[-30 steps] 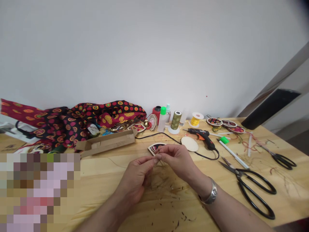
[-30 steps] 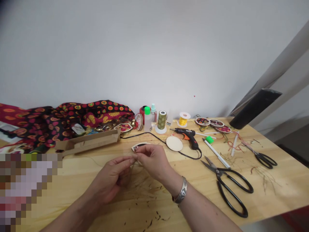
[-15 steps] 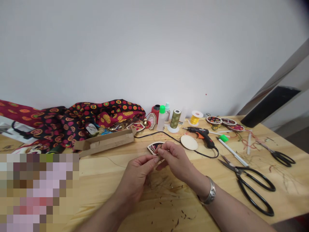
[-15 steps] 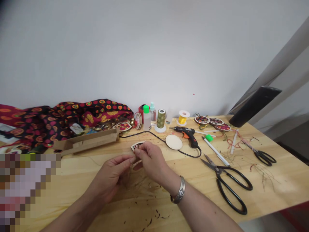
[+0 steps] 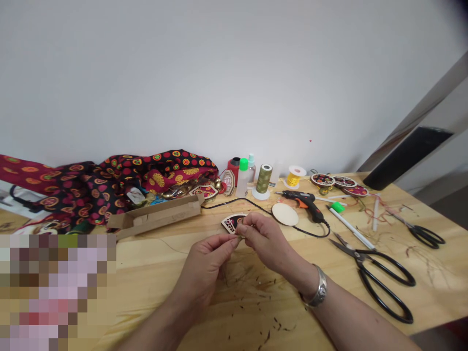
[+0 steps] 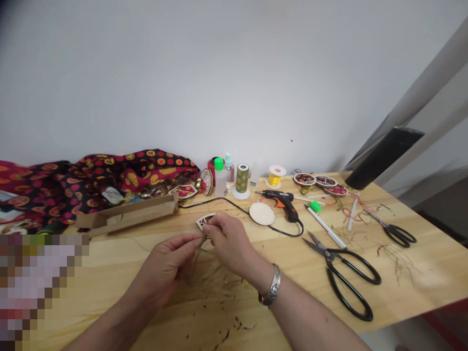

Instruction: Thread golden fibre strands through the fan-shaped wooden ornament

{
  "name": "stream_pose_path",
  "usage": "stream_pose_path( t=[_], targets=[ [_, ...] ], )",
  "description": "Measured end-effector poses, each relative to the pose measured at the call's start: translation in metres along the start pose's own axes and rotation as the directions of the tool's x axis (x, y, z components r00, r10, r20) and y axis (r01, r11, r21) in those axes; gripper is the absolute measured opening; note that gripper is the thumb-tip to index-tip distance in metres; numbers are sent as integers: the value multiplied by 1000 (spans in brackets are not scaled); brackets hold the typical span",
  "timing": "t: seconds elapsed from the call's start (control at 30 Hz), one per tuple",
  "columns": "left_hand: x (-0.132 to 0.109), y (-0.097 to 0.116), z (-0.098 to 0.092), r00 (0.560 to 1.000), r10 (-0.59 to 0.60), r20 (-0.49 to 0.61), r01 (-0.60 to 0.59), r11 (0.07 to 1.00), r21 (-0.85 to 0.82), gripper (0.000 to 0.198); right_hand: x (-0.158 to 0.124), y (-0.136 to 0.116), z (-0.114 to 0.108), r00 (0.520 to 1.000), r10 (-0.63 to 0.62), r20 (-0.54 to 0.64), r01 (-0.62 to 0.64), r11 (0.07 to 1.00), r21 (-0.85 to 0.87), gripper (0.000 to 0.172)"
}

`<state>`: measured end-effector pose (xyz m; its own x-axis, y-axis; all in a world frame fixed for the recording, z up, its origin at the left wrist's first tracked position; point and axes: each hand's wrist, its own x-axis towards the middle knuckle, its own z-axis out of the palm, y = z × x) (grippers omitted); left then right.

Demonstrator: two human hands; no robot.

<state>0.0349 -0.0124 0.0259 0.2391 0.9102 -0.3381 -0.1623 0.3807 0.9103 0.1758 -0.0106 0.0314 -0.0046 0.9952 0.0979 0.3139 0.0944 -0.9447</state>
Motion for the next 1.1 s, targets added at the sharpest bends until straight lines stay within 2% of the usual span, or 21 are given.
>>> stream_pose_path(
  t=[0.4, 0.67, 1.1],
  targets=[
    [-3, 1, 1, 998, -53, 20, 54, 996, -72, 21, -1, -3, -2, 999, -34, 2, 34, 999, 41, 13],
    [-3, 0, 1, 997, -74, 23, 76, 993, -95, 25, 0, -4, -1, 998, -60, 3, 59, 988, 140, 13],
    [-1, -2, -1, 991, -120, 55, 127, 981, -149, 26, -1, -5, 0, 999, -46, 20, 40, 976, 216, 12]
  ],
)
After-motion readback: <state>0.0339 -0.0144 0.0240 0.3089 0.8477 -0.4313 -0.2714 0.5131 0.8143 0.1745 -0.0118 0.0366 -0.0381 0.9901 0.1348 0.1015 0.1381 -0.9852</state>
